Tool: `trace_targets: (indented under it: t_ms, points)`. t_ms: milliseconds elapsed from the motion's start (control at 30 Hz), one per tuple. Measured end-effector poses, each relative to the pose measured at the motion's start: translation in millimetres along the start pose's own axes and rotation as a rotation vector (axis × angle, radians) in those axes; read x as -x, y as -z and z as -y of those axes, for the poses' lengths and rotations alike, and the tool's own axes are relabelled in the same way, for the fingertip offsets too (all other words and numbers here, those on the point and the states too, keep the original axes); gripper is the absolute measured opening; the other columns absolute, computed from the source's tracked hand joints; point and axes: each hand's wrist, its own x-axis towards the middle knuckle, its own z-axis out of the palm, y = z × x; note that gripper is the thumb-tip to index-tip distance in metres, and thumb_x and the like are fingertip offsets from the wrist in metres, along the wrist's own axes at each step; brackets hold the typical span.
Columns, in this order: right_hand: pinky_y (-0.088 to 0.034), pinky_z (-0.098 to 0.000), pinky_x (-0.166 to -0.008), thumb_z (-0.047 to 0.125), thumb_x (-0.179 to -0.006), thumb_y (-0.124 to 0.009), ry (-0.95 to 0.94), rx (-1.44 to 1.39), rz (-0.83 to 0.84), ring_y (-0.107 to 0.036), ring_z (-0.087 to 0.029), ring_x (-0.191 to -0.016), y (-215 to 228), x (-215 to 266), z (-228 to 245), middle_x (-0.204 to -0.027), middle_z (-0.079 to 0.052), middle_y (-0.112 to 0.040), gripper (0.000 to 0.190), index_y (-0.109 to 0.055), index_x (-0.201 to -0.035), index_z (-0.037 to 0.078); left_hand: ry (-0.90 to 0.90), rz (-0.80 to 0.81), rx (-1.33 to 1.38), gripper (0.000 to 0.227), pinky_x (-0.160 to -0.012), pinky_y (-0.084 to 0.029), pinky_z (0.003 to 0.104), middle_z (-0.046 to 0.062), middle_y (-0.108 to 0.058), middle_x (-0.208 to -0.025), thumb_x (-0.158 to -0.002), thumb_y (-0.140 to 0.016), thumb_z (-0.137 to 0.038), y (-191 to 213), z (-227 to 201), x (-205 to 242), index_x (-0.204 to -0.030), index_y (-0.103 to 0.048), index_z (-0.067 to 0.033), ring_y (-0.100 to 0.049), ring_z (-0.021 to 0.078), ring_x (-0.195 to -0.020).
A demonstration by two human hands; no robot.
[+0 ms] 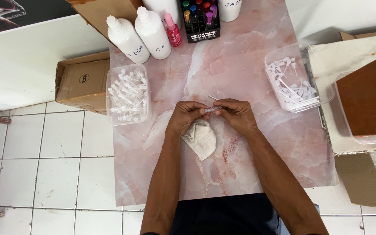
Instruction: Assembling small plastic perfume tester components by fitting dip tubes into sprayer heads.
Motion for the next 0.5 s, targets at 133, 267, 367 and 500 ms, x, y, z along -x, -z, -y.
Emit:
trace_targets:
  t_ms: [133,267,367,500]
  points:
    - [-0.058,-0.0292,-0.076,-0.002,-0.085,-0.081,-0.035,0.003,-0.019,-0.064,-0.013,-0.087,-1,1,3,-0.098,-0.014,-0.075,0.025,-0.077,-0.110,-0.003,-0.016,-0.033,-0.007,0.015,-0.072,-0.067,0.037,0.024,-0.075,-0.085,-0.086,-0.074,0.007,-8,-3,4,-0.100,-0.074,0.0103,-0.077,0.0287,-0.078]
    - [-0.060,-0.0287,-0.075,-0.002,-0.085,-0.082,-0.050,-0.039,-0.055,-0.067,-0.013,-0.083,1,1,-3,-0.094,-0.015,-0.075,0.025,-0.076,-0.110,-0.005,-0.039,-0.081,0.000,0.017,-0.075,-0.067,0.039,0.025,-0.076,-0.088,-0.086,-0.076,0.006,-12,0,6,-0.102,-0.075,0.0096,-0.077,0.0294,-0.080]
    - [-0.061,-0.0280,-0.073,0.000,-0.085,-0.082,-0.066,-0.041,-0.070,-0.066,-0.012,-0.080,0,0,3,-0.093,-0.014,-0.076,0.025,-0.076,-0.110,-0.005,-0.044,-0.095,0.003,0.018,-0.075,-0.067,0.040,0.025,-0.076,-0.088,-0.086,-0.076,0.006,-13,0,4,-0.103,-0.075,0.0087,-0.077,0.0291,-0.080]
    - [-0.060,-0.0291,-0.075,-0.003,-0.085,-0.082,-0.019,-0.025,-0.062,-0.067,-0.013,-0.085,-3,2,2,-0.098,-0.016,-0.076,0.025,-0.076,-0.109,-0.005,-0.059,-0.098,0.004,0.017,-0.074,-0.067,0.039,0.025,-0.076,-0.087,-0.085,-0.076,0.007,-14,-3,8,-0.101,-0.075,0.0092,-0.077,0.0283,-0.080]
